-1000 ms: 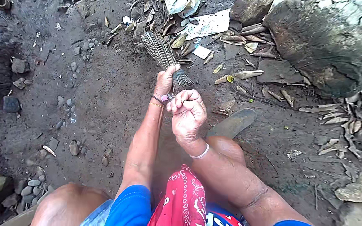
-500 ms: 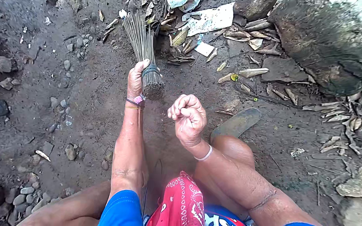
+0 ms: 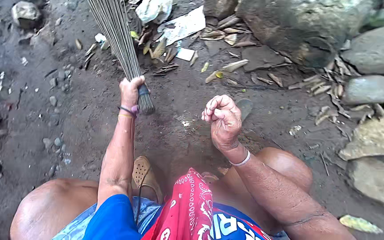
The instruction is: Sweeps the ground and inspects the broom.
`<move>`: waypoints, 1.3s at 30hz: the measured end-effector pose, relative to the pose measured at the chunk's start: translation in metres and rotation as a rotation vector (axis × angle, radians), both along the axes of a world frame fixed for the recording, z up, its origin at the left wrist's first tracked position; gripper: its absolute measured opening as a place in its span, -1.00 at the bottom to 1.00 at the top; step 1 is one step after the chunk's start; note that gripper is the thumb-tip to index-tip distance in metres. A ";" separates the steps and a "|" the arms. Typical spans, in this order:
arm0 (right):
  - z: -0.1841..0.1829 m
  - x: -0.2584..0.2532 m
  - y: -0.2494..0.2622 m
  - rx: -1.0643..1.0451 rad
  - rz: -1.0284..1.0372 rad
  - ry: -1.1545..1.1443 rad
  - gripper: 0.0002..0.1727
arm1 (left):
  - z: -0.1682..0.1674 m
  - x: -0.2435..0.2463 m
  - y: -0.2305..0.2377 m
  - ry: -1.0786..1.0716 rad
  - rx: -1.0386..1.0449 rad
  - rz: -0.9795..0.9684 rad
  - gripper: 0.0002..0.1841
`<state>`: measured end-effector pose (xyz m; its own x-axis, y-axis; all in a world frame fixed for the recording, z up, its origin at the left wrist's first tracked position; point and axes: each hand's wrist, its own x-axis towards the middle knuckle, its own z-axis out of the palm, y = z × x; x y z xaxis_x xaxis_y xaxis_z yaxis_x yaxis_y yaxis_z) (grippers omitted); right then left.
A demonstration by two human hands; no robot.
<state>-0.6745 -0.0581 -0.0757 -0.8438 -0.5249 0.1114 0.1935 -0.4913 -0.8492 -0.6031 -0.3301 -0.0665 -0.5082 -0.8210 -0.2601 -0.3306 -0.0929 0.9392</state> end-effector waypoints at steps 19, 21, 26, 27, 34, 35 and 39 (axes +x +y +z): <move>0.047 0.015 0.048 0.512 -0.042 0.653 -0.65 | -0.082 -0.008 0.117 -0.582 -0.200 -0.578 -0.32; 0.045 0.013 0.045 0.495 -0.061 0.674 -0.63 | -0.097 0.002 0.124 -0.633 -0.300 -0.706 -0.25; 0.040 0.011 0.038 0.339 -0.102 0.646 -0.61 | -0.053 -0.017 0.170 -0.484 -0.505 -1.255 -0.71; 0.039 0.010 0.037 0.306 -0.110 0.648 -0.60 | -0.039 -0.035 0.186 -0.738 -0.371 -1.330 -0.63; 0.044 -0.005 0.056 0.238 -0.258 0.643 -0.57 | -0.048 -0.112 0.264 -0.592 -0.289 -1.656 -0.35; 0.046 -0.008 0.060 0.257 -0.278 0.618 -0.57 | -0.036 -0.121 0.276 -0.646 -0.277 -1.687 -0.37; 0.052 -0.014 0.071 0.298 -0.304 0.501 -0.58 | -0.041 -0.105 0.265 -0.807 -0.330 -1.386 -0.52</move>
<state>-0.6886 0.0133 -0.0238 -0.8433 -0.3400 0.4162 -0.3712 -0.1916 -0.9086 -0.7079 -0.0653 -0.1074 -0.6879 0.0495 -0.7241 -0.3717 0.8329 0.4100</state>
